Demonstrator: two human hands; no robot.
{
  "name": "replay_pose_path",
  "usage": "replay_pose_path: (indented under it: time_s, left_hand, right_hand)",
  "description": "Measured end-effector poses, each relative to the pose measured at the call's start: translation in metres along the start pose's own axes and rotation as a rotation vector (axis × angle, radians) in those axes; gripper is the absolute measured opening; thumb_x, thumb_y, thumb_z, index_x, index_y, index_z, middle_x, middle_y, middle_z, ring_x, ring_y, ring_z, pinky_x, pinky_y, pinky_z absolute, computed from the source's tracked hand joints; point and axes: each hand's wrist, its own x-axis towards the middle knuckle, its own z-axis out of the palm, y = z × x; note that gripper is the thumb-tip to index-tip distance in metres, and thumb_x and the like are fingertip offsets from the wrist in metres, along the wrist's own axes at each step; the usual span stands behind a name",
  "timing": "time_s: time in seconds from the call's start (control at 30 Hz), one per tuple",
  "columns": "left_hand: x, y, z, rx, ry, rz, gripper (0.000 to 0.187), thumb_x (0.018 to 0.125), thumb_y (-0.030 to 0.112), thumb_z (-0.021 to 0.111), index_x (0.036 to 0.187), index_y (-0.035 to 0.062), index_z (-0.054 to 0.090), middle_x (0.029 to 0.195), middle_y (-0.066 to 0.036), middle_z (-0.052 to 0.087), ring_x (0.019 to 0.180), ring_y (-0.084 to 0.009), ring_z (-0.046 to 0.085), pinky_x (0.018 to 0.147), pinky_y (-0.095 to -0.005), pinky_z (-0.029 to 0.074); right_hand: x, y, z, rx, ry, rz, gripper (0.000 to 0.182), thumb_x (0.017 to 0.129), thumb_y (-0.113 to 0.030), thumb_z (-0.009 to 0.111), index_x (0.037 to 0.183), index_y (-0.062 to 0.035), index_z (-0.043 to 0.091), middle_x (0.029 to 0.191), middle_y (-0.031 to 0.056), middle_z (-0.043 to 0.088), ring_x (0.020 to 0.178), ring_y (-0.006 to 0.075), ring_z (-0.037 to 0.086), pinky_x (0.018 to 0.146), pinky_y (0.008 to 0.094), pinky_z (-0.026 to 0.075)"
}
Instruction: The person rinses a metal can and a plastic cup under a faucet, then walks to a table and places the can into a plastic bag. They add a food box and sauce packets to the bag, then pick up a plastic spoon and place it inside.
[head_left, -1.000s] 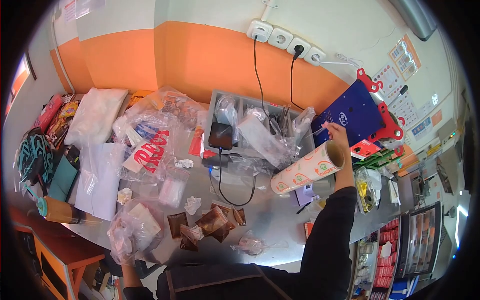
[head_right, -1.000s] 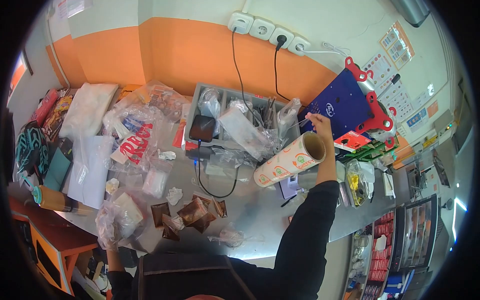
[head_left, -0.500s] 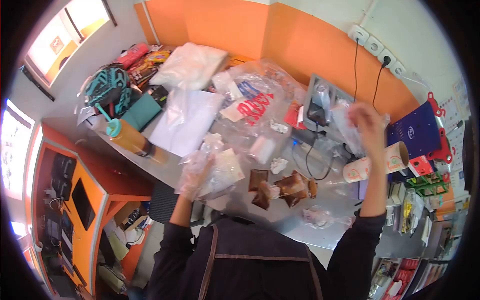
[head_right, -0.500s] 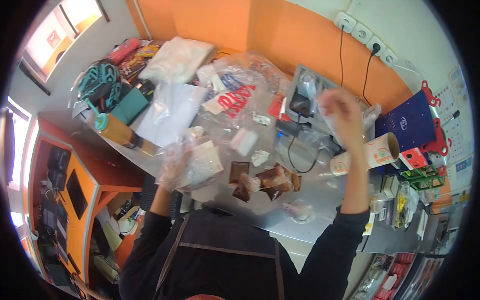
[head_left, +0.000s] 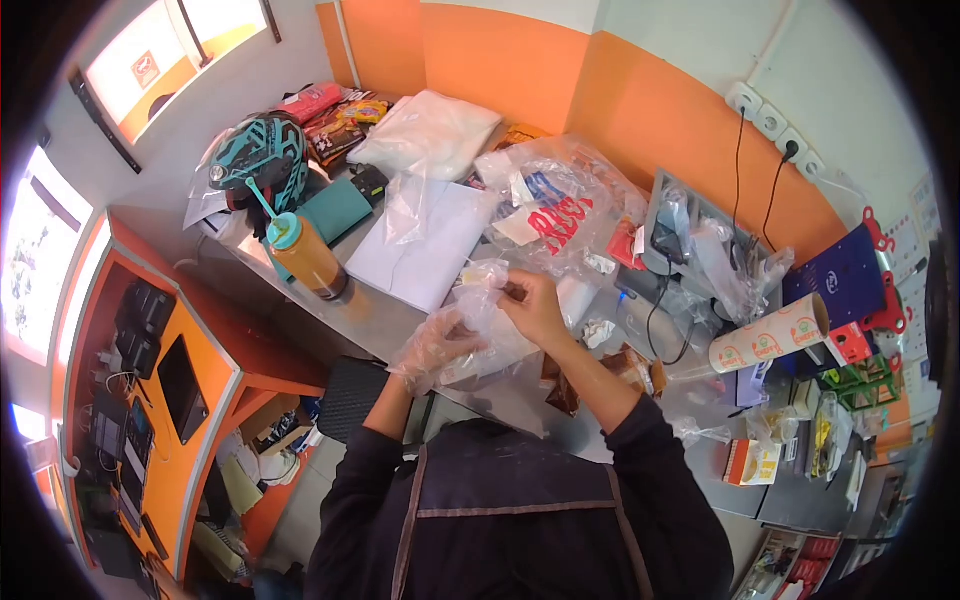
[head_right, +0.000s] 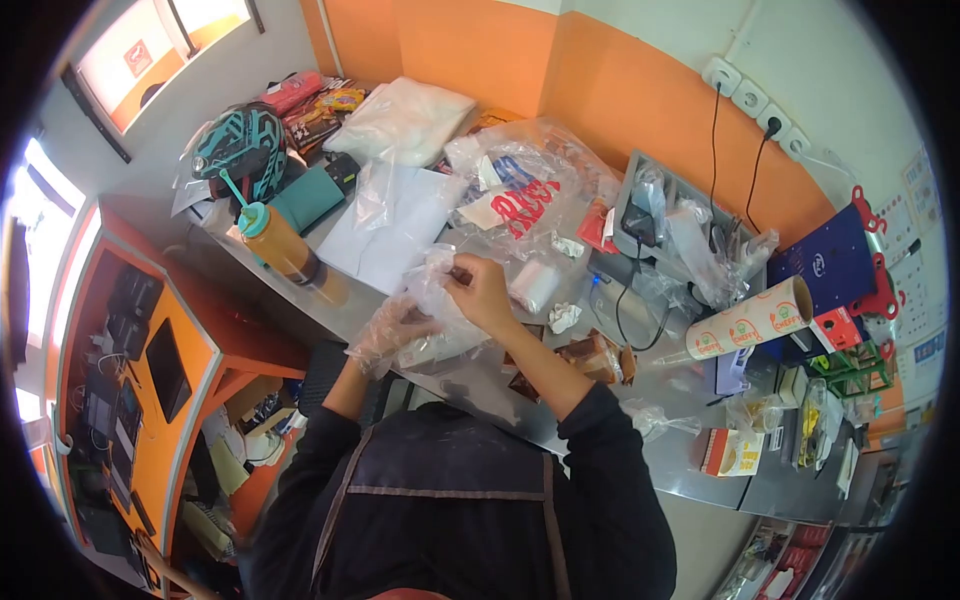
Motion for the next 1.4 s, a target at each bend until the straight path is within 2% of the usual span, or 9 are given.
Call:
replay_pose_path:
  time_s: [0.17,0.3,0.57,0.67,0.87,1.07,1.27,1.3,1.4]
  left_hand:
    - [-0.004,0.002,0.012,0.345,0.089,-0.150,0.029,0.072,0.021,0.071,0.095,0.0038,0.063,0.082,-0.006,0.063,0.074,-0.0136,0.057,0.067,-0.0292,0.046]
    - [-0.014,-0.008,0.008,0.148,0.216,0.143,0.033,0.068,0.011,0.070,0.098,0.0016,0.062,0.096,-0.010,0.063,0.087,-0.0197,0.059,0.077,-0.0298,0.046]
    - [-0.016,-0.012,0.005,0.108,0.080,0.322,0.027,0.069,0.012,0.067,0.093,0.0010,0.061,0.090,-0.010,0.062,0.083,-0.0189,0.058,0.076,-0.0286,0.045]
    - [-0.018,-0.021,0.005,-0.147,0.033,0.118,0.035,0.057,0.009,0.068,0.092,0.0067,0.062,0.088,-0.009,0.062,0.084,-0.0213,0.059,0.076,-0.0295,0.046]
    - [-0.027,-0.016,0.011,0.624,0.146,0.627,0.037,0.064,0.008,0.063,0.100,0.0081,0.060,0.099,-0.009,0.059,0.093,-0.0259,0.057,0.080,-0.0340,0.047]
    - [-0.029,0.028,0.005,0.918,0.162,0.744,0.043,0.067,0.007,0.058,0.109,0.0107,0.056,0.107,-0.004,0.058,0.102,-0.0246,0.055,0.086,-0.0358,0.044]
    - [-0.011,-0.001,-0.005,0.958,-0.066,0.378,0.036,0.068,0.018,0.060,0.103,0.0161,0.057,0.107,-0.006,0.056,0.097,-0.0223,0.055,0.080,-0.0367,0.044]
    - [-0.008,0.012,-0.011,1.011,0.013,0.491,0.034,0.069,0.024,0.063,0.101,0.0146,0.060,0.092,-0.008,0.061,0.083,-0.0239,0.059,0.071,-0.0398,0.045]
    - [0.022,0.034,-0.015,1.018,-0.058,0.142,0.031,0.070,0.031,0.066,0.090,0.0082,0.064,0.076,-0.013,0.062,0.072,-0.0274,0.060,0.067,-0.0400,0.046]
  right_hand:
    - [-0.012,-0.004,-0.002,0.107,-0.083,0.003,0.020,0.073,0.000,0.065,0.092,0.0040,0.063,0.079,0.0076,0.062,0.069,0.0101,0.057,0.061,0.0232,0.048]
    - [-0.030,-0.026,-0.036,0.300,-0.202,0.001,0.038,0.082,0.003,0.056,0.120,0.0003,0.051,0.089,0.0085,0.060,0.084,0.0145,0.057,0.073,0.0249,0.047]
    - [-0.043,-0.015,-0.047,0.527,-0.161,0.145,0.013,0.088,-0.003,0.050,0.098,0.0044,0.054,0.089,0.0120,0.062,0.067,0.0141,0.058,0.061,0.0254,0.047]
    - [-0.046,-0.017,-0.042,0.389,-0.104,0.162,0.012,0.088,-0.004,0.050,0.096,0.0040,0.053,0.084,0.0112,0.063,0.063,0.0134,0.058,0.059,0.0252,0.047]
    - [-0.056,-0.005,-0.025,-0.079,-0.128,0.114,0.012,0.083,-0.003,0.054,0.093,0.0030,0.055,0.075,0.0104,0.063,0.060,0.0169,0.061,0.057,0.0259,0.048]
    - [-0.064,0.023,-0.012,-0.390,-0.145,-0.170,0.016,0.075,-0.004,0.059,0.090,0.0016,0.058,0.073,0.0114,0.060,0.065,0.0281,0.060,0.061,0.0312,0.048]
    - [-0.068,0.021,-0.011,-0.325,-0.075,-0.365,0.016,0.074,-0.003,0.059,0.089,-0.0012,0.061,0.075,0.0122,0.058,0.067,0.0280,0.059,0.062,0.0330,0.047]
    - [-0.068,0.020,-0.010,-0.265,-0.033,-0.354,0.015,0.074,-0.003,0.059,0.089,-0.0018,0.062,0.076,0.0122,0.059,0.067,0.0277,0.059,0.062,0.0328,0.047]
    - [-0.074,0.028,-0.005,-0.390,0.065,-0.154,0.014,0.075,-0.001,0.059,0.089,-0.0024,0.064,0.078,0.0101,0.060,0.063,0.0234,0.059,0.061,0.0290,0.047]
